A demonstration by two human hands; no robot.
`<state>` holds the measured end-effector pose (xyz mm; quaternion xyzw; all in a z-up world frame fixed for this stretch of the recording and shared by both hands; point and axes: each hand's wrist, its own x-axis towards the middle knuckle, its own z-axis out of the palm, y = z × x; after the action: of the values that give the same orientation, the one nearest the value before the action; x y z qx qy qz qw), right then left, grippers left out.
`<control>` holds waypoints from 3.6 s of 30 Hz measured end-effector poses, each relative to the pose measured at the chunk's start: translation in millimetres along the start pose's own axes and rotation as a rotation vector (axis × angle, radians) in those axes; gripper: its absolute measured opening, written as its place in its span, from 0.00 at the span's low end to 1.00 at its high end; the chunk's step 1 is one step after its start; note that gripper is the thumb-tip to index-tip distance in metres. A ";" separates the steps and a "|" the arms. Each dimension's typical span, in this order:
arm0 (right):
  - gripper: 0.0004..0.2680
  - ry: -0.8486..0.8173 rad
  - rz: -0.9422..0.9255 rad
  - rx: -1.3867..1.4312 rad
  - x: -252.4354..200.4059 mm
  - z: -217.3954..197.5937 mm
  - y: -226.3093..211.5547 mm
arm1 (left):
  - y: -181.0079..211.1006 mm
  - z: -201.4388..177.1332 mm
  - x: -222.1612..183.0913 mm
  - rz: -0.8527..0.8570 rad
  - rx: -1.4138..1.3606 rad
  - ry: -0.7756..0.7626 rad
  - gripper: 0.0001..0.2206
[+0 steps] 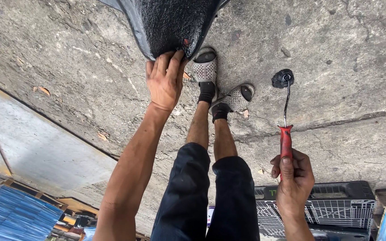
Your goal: Painting metal dock bollards with black paint using a roller and a brush.
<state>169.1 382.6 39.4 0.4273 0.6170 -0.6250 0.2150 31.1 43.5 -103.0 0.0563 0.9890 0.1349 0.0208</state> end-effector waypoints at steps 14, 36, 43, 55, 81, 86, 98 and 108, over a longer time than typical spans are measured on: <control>0.12 -0.014 -0.029 0.000 -4.4 6.7 2.2 | -13.0 20.0 21.0 0.178 0.168 -0.020 0.07; 0.11 -0.027 -0.042 -0.015 -1.7 9.6 8.8 | -13.0 9.6 20.4 0.132 0.103 -0.050 0.10; 0.12 -0.041 -0.035 -0.023 0.0 13.3 3.3 | -27.3 19.7 27.1 0.068 0.048 -0.095 0.08; 0.13 -0.065 -0.049 -0.029 2.9 15.3 0.8 | -8.1 8.0 24.2 0.117 0.082 -0.047 0.09; 0.14 -0.225 -0.567 -0.671 48.1 70.4 33.5 | -72.4 -67.3 -249.1 -0.707 -0.035 0.039 0.13; 0.13 -0.219 -0.622 -0.645 38.3 85.2 36.9 | -53.8 -59.9 -247.2 -0.849 -0.164 -0.174 0.07; 0.13 -0.094 -0.493 -0.594 26.2 101.3 27.6 | -34.7 -34.5 38.5 -0.325 -0.182 0.227 0.13; 0.12 -0.072 -0.422 -0.500 2.7 132.3 32.0 | -49.2 -20.1 34.0 -0.385 -0.189 0.148 0.12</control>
<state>157.6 252.3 1.8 0.2015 0.8183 -0.4995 0.2007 -9.0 -5.0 -97.7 -0.1460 0.9633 0.2242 -0.0212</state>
